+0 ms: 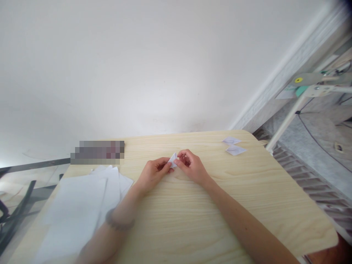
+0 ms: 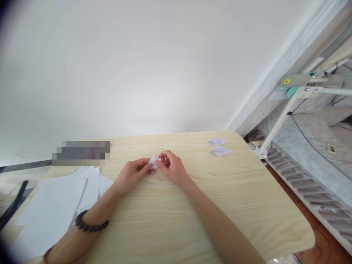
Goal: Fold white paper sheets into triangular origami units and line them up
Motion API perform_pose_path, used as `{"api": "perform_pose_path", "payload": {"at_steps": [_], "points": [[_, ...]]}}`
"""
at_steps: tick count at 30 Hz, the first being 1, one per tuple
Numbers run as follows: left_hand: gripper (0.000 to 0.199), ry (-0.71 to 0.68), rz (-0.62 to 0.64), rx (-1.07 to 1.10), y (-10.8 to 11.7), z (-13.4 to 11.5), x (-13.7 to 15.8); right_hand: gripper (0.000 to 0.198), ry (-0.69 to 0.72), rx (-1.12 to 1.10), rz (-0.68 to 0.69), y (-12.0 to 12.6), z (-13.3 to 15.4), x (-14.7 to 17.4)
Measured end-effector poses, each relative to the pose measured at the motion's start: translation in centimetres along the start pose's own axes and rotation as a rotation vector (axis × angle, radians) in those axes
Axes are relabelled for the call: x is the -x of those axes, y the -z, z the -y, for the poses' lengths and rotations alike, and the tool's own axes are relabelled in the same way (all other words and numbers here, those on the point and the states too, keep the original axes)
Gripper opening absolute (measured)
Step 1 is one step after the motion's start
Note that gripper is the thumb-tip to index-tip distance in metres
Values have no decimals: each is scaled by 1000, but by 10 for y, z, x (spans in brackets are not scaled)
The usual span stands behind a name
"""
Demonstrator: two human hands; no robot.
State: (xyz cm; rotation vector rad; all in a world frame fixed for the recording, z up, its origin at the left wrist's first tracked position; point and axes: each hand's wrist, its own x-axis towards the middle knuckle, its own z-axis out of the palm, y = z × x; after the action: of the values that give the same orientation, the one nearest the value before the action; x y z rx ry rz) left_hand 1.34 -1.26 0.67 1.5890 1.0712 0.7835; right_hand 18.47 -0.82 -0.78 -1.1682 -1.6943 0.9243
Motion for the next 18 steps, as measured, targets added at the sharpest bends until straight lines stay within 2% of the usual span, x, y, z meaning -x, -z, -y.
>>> {"api": "perform_pose_path", "payload": {"at_steps": [5,11,15,18], "points": [[30,23,4,2,1,5,-1,14,52,85,28,1,2,0],[30,55,-10,76,5,-4,0,12,89,116,124,3,6,2],[35,108,-62,128,3,-8,-1,16,70,111,83,2,4,2],[36,124,-42,139,4,-6,-1,18,12,57,45,2,1,2]]}}
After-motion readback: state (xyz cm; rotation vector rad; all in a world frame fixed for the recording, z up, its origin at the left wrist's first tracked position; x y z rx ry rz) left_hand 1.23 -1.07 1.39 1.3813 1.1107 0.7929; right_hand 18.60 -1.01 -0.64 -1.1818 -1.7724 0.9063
